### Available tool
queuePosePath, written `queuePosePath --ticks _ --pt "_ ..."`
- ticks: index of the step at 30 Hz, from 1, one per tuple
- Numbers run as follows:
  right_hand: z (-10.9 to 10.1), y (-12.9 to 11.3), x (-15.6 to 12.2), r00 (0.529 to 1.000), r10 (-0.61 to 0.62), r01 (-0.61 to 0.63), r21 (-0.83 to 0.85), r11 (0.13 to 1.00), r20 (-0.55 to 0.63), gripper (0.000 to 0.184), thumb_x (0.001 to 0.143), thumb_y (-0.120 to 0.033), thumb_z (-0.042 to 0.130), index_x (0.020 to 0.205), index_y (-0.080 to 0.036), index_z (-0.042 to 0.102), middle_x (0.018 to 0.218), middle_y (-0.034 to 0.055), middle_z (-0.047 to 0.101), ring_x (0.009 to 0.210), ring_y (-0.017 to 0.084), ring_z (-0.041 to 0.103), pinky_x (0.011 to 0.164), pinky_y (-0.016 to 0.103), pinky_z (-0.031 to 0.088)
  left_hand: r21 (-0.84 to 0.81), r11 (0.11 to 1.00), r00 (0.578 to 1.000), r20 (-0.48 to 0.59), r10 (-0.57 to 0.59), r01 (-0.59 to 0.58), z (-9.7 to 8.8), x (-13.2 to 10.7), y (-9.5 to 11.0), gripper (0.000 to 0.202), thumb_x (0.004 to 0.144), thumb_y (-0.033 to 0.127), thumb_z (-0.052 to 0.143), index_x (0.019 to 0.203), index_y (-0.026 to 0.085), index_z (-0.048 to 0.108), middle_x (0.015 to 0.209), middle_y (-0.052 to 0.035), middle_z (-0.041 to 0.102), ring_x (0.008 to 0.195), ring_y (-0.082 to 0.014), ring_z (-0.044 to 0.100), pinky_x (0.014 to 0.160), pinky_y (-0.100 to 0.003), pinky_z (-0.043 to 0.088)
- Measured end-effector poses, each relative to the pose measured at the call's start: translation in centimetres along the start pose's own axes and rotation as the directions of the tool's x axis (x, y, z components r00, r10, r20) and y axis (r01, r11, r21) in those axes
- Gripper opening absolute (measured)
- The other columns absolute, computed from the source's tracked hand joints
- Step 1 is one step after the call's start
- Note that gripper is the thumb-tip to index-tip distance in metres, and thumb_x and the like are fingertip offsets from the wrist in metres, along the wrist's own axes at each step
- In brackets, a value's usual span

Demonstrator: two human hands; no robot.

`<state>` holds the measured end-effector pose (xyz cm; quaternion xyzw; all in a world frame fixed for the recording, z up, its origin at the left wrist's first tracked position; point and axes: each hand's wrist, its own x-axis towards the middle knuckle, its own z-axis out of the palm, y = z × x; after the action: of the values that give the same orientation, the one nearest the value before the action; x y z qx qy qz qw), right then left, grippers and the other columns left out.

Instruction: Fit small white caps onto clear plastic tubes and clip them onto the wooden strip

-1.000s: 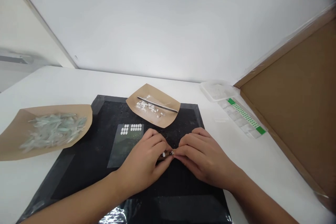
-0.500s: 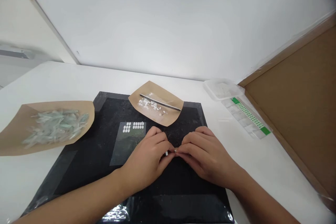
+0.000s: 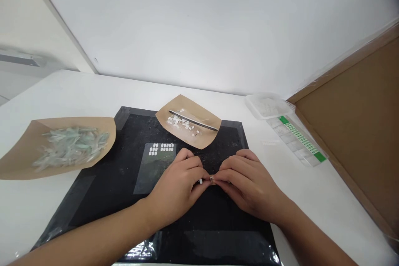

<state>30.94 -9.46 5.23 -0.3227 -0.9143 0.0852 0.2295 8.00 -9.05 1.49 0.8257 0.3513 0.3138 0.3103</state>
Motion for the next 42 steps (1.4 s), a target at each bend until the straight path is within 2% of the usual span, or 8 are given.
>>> queuePosePath --ticks 10,25,42 --pt "0.02 -0.07 0.15 0.999 -0.016 0.016 0.007 1.000 0.030 0.007 0.100 -0.013 0.062 0.102 -0.019 0.066 0.091 0.0020 0.067 0.081 0.015 0.058 0.082 0.035 0.037 0.008 1.000 1.000 0.021 -0.010 0.009 -0.02 -0.09 -0.08 0.006 0.098 0.021 0.070 0.093 0.019 0.073 0.087 -0.0018 0.067 0.091 -0.0204 0.049 0.083 -0.035 0.045" --pt "-0.22 -0.20 0.49 0.998 0.013 -0.015 0.035 0.999 0.068 0.009 0.102 -0.015 0.060 0.103 -0.020 0.067 0.092 0.0023 0.067 0.083 0.016 0.058 0.080 0.035 0.040 0.011 1.000 0.999 0.045 -0.024 0.023 -0.09 -0.03 -0.09 0.012 0.100 0.027 0.067 0.095 0.020 0.077 0.087 -0.0032 0.071 0.092 -0.0217 0.049 0.084 -0.038 0.045" --pt "-0.57 0.09 0.44 0.997 0.005 -0.006 0.013 1.000 0.071 0.009 0.102 -0.023 0.064 0.107 -0.022 0.071 0.094 0.0026 0.068 0.085 0.017 0.061 0.081 0.035 0.042 0.009 0.999 0.999 0.037 -0.037 0.037 -0.12 -0.09 0.05 0.008 0.097 0.022 0.070 0.093 0.020 0.077 0.087 -0.0024 0.072 0.091 -0.0218 0.048 0.084 -0.039 0.044"
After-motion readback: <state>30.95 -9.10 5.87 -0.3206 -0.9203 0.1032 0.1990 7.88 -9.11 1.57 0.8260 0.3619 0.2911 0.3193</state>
